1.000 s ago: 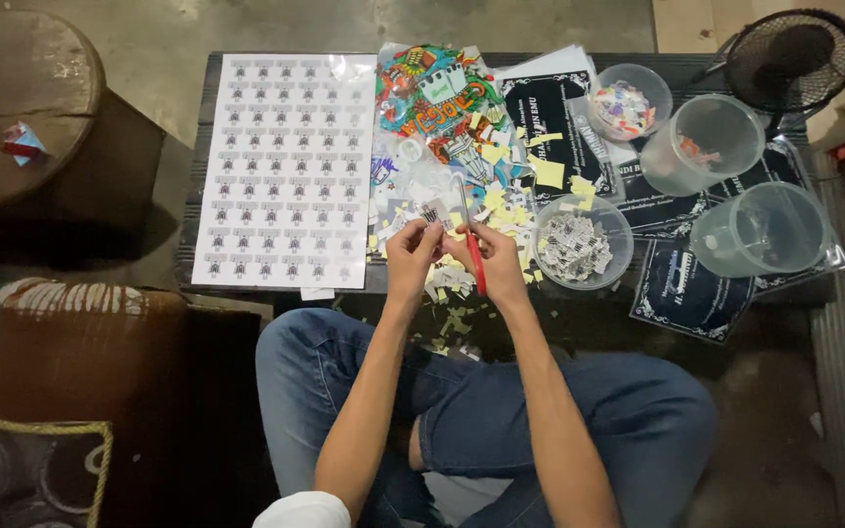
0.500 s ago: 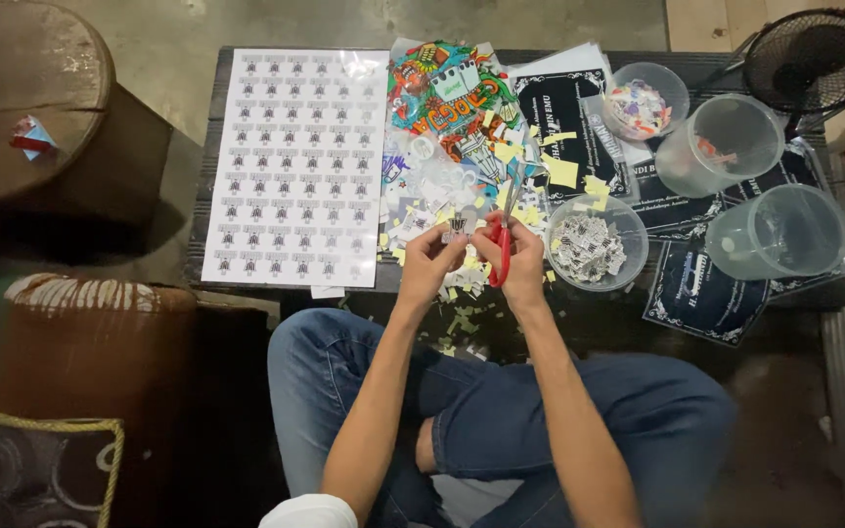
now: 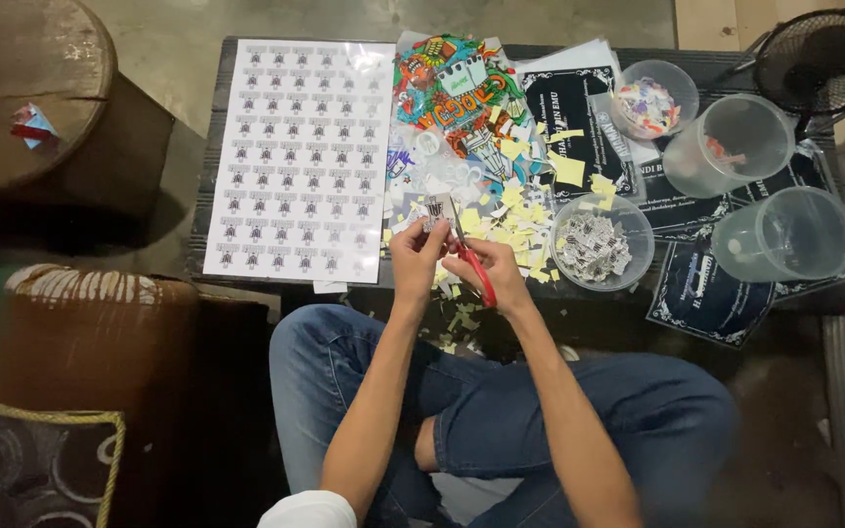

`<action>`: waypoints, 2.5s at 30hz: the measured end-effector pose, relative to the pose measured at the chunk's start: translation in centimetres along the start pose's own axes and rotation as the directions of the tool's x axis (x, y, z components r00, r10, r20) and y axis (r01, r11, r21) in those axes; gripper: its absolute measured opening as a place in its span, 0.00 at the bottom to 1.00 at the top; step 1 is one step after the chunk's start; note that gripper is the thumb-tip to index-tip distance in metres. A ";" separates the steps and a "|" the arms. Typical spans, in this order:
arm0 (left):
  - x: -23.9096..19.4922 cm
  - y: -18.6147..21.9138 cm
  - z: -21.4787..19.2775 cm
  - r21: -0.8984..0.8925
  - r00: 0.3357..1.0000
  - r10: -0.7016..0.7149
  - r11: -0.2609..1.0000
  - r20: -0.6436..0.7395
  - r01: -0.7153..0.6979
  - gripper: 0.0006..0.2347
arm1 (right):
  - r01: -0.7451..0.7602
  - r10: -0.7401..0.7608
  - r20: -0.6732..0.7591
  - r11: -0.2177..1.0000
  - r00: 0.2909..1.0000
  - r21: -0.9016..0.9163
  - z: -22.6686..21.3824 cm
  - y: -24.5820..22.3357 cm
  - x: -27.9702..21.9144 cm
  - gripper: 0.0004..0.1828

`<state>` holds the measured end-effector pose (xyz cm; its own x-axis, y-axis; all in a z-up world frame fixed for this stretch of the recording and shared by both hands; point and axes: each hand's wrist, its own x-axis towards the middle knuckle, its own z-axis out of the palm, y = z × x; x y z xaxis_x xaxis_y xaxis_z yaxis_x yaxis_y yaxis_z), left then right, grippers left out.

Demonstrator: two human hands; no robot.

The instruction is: Cut out individual labels from a printed sheet using scissors.

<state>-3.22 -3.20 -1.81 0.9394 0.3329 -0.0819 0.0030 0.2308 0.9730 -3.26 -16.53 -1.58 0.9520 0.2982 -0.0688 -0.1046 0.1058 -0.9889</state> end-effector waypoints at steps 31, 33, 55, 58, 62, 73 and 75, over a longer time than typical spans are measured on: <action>-0.6 -1.0 1.2 -0.037 0.992 0.059 0.997 -0.108 -0.064 0.11 | -0.122 0.134 -0.062 0.979 0.989 0.162 0.8 -0.4 -0.7 0.16; -0.9 -0.4 1.5 -0.028 0.992 0.064 0.997 -0.108 -0.067 0.12 | -0.122 0.139 -0.083 0.976 0.987 0.177 0.7 0.3 -0.6 0.17; -0.1 -1.2 0.7 0.007 0.995 0.044 0.999 -0.084 -0.044 0.12 | -0.147 0.163 -0.035 0.947 0.986 0.285 1.1 0.5 -0.7 0.20; -0.1 -1.0 0.6 0.021 0.996 0.038 0.999 -0.082 -0.036 0.13 | -0.154 0.173 -0.040 0.945 0.984 0.289 1.2 -0.1 -0.8 0.20; 0.2 -0.7 0.5 0.024 0.996 0.033 0.999 -0.083 -0.032 0.13 | -0.175 0.192 -0.038 0.947 0.981 0.270 1.0 -0.4 -0.7 0.22; 0.4 1.5 -0.2 0.041 0.999 -0.026 0.999 -0.041 0.028 0.13 | -0.193 0.200 -0.031 0.969 0.979 0.153 0.5 -0.6 -0.5 0.20; 0.4 1.5 -0.4 0.038 0.999 -0.025 0.999 -0.036 0.027 0.13 | -0.201 0.207 -0.039 0.971 0.977 0.129 0.4 -0.2 -0.7 0.18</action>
<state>-2.99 -2.34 -0.51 0.9261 0.3596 -0.1144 0.0413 0.2046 0.9780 -3.98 -16.34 -1.24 0.9201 0.2763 -0.2775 -0.3300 0.1656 -0.9293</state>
